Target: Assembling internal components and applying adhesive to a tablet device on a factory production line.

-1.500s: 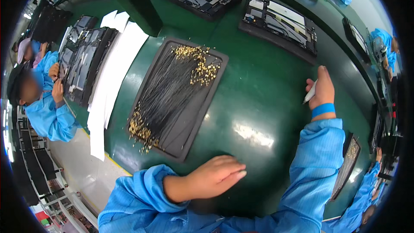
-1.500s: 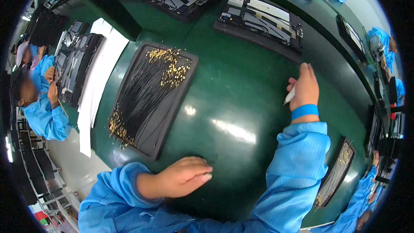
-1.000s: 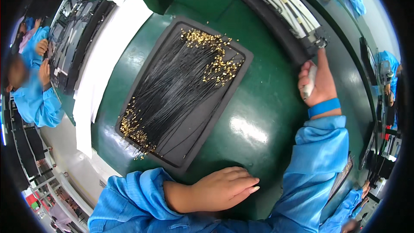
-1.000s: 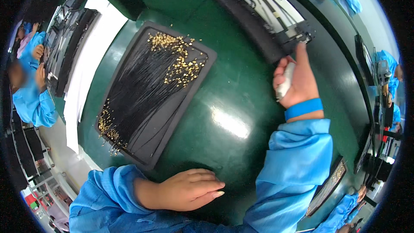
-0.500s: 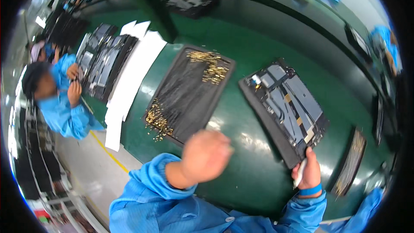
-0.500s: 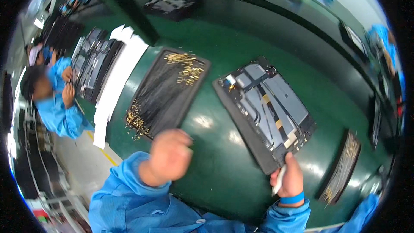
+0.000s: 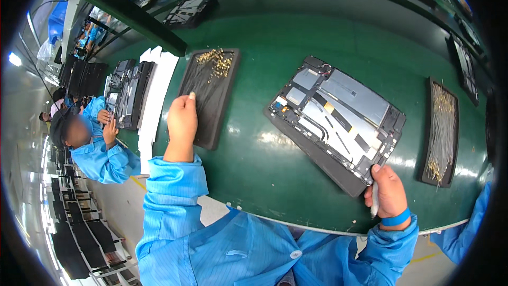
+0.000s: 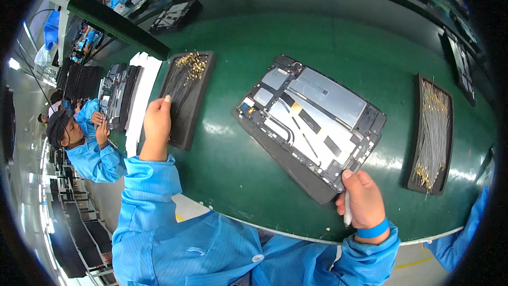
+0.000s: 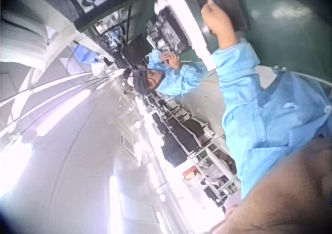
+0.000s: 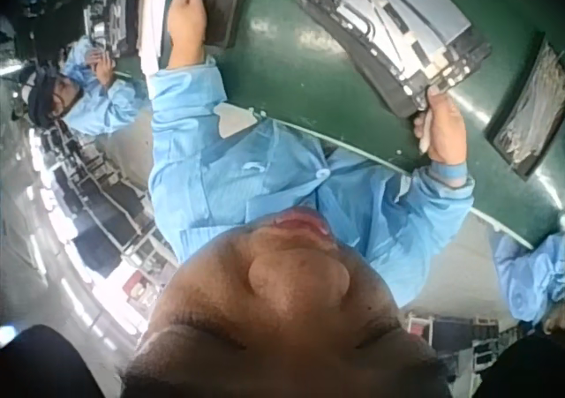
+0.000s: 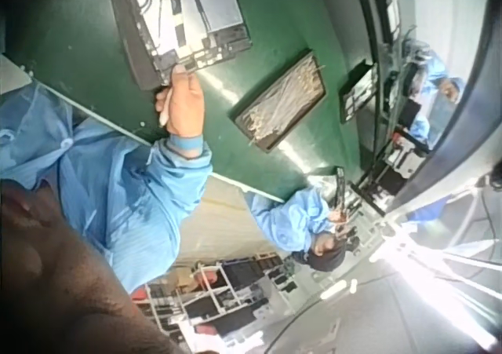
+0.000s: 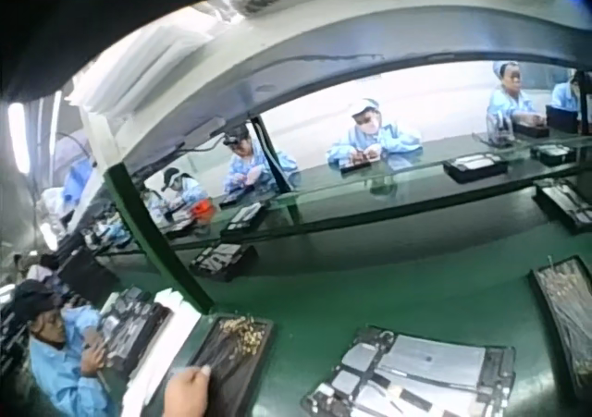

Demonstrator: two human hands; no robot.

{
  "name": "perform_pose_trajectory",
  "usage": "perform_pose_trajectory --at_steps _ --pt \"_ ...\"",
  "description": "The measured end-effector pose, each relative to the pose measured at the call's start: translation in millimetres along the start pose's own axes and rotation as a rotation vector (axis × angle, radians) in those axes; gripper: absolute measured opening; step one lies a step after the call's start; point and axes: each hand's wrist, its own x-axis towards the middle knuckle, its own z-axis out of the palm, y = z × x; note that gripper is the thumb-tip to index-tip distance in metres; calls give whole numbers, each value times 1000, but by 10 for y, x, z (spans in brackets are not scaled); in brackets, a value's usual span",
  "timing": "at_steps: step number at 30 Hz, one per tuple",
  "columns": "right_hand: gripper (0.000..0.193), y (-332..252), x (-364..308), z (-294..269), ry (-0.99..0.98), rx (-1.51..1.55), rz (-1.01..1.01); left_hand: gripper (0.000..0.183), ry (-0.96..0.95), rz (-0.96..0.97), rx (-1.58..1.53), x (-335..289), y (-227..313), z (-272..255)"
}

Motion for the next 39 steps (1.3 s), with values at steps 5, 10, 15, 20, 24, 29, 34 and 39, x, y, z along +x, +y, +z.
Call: perform_pose_trajectory --at_steps 5,10,15,20,24,29,34,39 --pt "21 -84 -119 -210 -3 -157 -13 23 54 227 22 -258 351 -129" --pt "22 -115 -226 -322 4 -193 -64 21 86 454 201 -256 339 -128" --pt "27 -65 -291 -330 -6 -222 -27 23 98 368 286 -93 -56 37" --pt "41 0 -134 -341 537 -768 -391 23 93 405 240 -107 -7 -61" --pt "37 -33 -135 -118 633 -664 -557 18 17 440 125 -290 249 -233" --pt "30 10 -129 480 147 -502 -580 11 -53 925 -7 -662 417 -295" --pt "41 -18 -17 844 -205 -404 -495 17 -104 1060 -84 -934 569 -352" --pt "41 -133 -31 959 -254 -256 -411 26 -175 1132 -92 -1004 602 -372"
